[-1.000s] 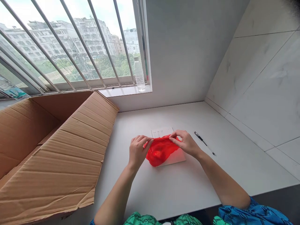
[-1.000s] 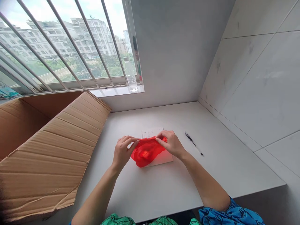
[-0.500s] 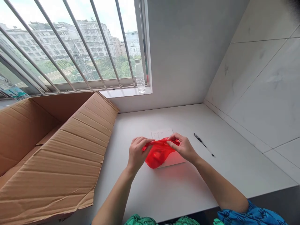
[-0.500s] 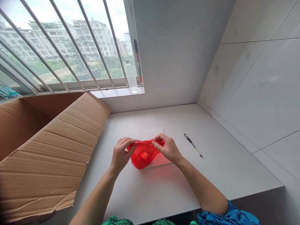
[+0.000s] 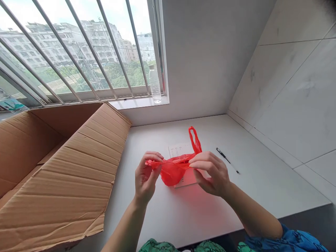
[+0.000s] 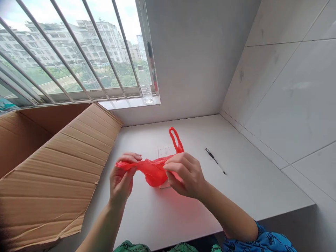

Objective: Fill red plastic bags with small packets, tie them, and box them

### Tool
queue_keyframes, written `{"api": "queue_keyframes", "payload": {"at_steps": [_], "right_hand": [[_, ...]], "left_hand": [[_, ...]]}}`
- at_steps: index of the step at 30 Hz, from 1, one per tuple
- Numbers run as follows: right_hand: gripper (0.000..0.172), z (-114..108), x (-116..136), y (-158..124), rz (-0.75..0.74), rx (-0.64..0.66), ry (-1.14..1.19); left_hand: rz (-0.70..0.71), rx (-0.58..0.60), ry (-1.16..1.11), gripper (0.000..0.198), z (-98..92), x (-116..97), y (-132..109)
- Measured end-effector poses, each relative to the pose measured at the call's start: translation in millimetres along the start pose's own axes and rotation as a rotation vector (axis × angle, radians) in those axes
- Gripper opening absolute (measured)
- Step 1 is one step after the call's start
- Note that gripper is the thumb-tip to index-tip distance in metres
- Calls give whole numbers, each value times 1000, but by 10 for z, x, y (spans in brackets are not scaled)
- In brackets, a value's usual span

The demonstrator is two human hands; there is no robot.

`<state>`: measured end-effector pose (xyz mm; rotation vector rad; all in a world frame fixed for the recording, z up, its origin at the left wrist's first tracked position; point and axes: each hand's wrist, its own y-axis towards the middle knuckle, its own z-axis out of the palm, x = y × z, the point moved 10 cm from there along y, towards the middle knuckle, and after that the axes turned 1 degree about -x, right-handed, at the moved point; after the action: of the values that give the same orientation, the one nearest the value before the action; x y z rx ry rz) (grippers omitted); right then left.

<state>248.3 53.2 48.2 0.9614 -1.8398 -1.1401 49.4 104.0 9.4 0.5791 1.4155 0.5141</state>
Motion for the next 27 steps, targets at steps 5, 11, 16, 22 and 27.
{"api": "queue_keyframes", "payload": {"at_steps": [5,11,16,22,27], "right_hand": [[28,792,-338,-373,273,696,-132],[37,650,-833,-796,743,1025,-323],[44,488,-715,-849,873,1160,-293],[20,614,-728,-718,784,1126,-442],[28,761,-1011,-933,807,1234,-685]], "left_hand": [[-79,242,-135,12,213,-53,-129],[-86,449,276,19,346,32,-213],[-32,601,700,27,557,124,-214],[-82,690,949,32,669,399,-341],[-246,624,1237,38,416,730,-392]]}}
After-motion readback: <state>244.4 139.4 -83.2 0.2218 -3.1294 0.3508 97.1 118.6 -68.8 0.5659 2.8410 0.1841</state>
